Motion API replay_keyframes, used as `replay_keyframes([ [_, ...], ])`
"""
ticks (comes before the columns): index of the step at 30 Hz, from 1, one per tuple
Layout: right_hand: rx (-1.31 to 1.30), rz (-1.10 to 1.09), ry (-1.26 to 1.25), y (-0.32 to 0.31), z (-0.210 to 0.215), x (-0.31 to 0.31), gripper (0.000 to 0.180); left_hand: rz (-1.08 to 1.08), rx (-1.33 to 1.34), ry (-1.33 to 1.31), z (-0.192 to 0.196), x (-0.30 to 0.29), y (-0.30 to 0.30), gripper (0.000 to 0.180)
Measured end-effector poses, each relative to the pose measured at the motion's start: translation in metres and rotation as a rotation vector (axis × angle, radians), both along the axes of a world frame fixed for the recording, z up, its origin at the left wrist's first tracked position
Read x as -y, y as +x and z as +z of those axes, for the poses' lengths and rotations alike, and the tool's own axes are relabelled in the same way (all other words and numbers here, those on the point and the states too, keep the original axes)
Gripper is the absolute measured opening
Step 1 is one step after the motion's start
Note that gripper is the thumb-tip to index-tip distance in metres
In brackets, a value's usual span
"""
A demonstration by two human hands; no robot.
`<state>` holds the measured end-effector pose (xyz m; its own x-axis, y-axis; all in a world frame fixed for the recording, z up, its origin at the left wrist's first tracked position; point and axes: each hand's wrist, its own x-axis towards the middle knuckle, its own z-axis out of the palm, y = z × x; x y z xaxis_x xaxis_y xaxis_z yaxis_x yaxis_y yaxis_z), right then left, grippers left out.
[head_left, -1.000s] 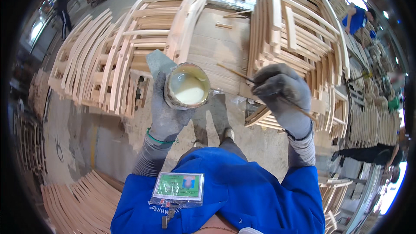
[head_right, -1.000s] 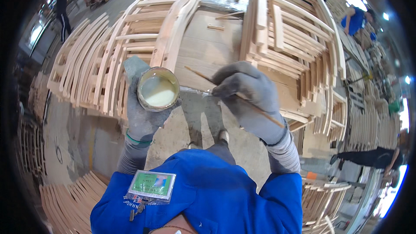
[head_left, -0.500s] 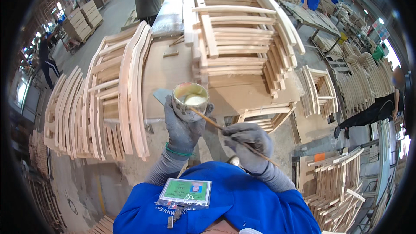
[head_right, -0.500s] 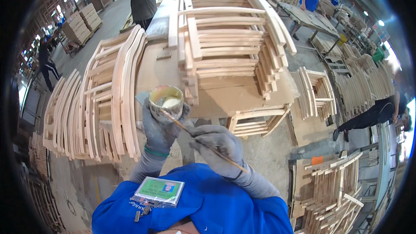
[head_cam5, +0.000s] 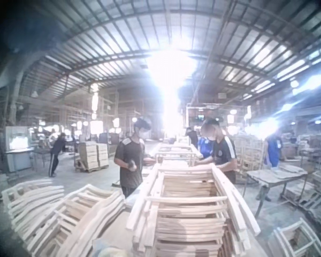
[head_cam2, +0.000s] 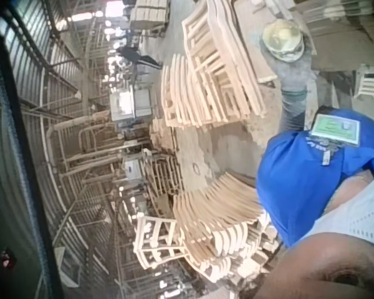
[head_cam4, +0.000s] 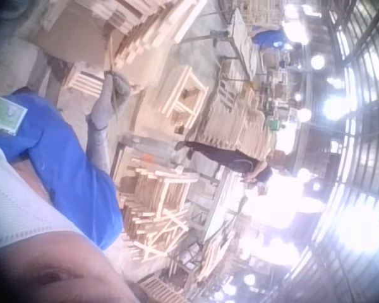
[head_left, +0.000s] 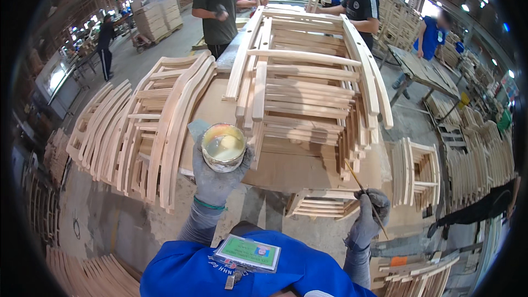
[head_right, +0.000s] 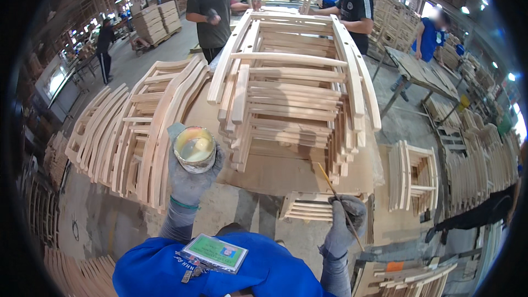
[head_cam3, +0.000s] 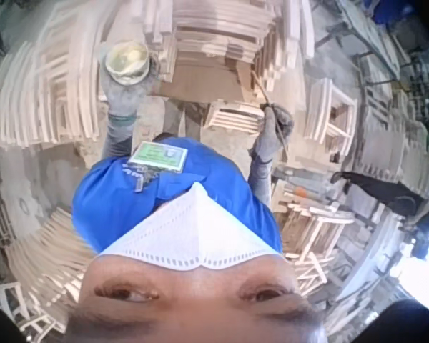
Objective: The person applies a white adhesive to the joints of wooden chair frames using a small brush and container. They repeatedly dip the brush into the container and apply the adhesive to multiple frames, then place the treated frames onto a stack.
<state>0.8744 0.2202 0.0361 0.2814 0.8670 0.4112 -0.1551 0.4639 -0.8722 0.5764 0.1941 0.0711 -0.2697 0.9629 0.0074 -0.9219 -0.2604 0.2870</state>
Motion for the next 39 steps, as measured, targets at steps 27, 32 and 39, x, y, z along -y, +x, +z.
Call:
replay_keyframes([
  [27, -0.104, -0.541, -0.023, -0.013, 0.029, -0.181, 0.038, -0.036, -0.061, 0.164, 0.009, -0.180, -0.086, 0.049],
  [32, 0.168, -0.492, 0.080, 0.012, 0.019, -0.227, 0.036, 0.019, -0.025, 0.078, 0.002, -0.187, -0.072, 0.051],
  [39, 0.395, -0.550, 0.021, 0.041, -0.001, -0.273, 0.041, 0.079, -0.067, -0.047, 0.004, -0.189, -0.040, 0.055],
])
